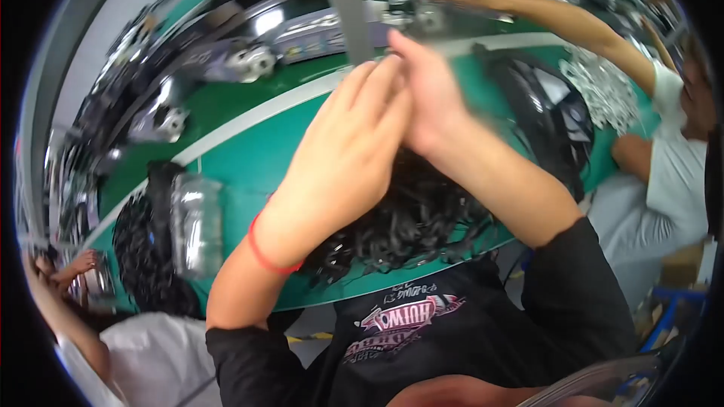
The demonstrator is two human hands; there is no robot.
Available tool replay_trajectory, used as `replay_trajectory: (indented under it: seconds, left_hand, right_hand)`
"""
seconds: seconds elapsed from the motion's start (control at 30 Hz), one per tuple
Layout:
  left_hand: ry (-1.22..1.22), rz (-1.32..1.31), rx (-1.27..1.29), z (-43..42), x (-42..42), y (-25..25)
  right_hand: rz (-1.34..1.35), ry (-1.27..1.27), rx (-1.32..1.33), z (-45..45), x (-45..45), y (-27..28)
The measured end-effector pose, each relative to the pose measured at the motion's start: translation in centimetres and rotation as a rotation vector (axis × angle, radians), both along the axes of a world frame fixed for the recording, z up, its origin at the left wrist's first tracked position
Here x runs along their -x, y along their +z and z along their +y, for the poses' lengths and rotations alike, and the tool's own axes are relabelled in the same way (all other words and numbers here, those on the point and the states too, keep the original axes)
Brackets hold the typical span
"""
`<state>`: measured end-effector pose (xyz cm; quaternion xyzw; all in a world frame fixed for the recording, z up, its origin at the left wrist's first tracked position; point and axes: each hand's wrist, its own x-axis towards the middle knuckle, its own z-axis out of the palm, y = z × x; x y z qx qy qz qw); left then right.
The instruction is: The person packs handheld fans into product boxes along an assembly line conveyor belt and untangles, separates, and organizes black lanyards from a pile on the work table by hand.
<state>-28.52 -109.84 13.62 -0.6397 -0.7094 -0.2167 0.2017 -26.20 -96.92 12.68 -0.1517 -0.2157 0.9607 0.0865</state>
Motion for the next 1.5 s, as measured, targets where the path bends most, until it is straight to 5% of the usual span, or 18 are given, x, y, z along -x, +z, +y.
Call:
replay_trajectory:
  seconds: [0.07,0.13,0.5,0.6,0.83,1.0,1.13,1.23,1.3,1.5]
  left_hand:
    - [-0.036,-0.326,-0.193,-0.6,-1.7,0.7]
    - [-0.062,-0.357,-0.230,-1.4,-1.5,-0.3]
    - [-0.246,-0.215,-0.347,1.6,-0.4,-1.9]
    - [-0.135,-0.212,-0.500,2.9,-1.4,-1.3]
    - [-0.242,-0.014,-0.335,4.3,-0.2,-2.4]
    - [-0.097,0.181,-0.169,5.1,0.0,-1.1]
    - [0.024,0.091,-0.017,5.6,-0.9,-0.3]
    - [-0.053,-0.330,0.005,5.2,-3.2,0.8]
    - [-0.065,-0.342,0.020,3.9,-3.0,0.8]
    - [-0.107,-0.365,-0.030,4.1,-3.3,-0.2]
  right_hand:
    - [0.162,0.046,0.020,3.0,0.1,-1.4]
    - [0.498,0.242,0.052,4.6,0.0,-1.9]
    - [0.276,0.187,0.148,3.0,-3.2,-1.0]
    - [0.240,0.141,0.127,3.0,-3.9,-1.0]
    - [0.271,0.053,0.179,3.3,-4.2,-2.7]
    - [0.003,0.011,0.161,3.1,-4.9,-0.7]
    - [-0.042,-0.094,0.246,3.7,-4.3,-2.3]
    - [0.065,-0.051,0.241,8.1,-4.0,-4.3]
    - [0.325,0.095,0.291,10.7,-4.6,-5.3]
    - [0.428,0.163,0.271,8.7,-6.4,-3.7]
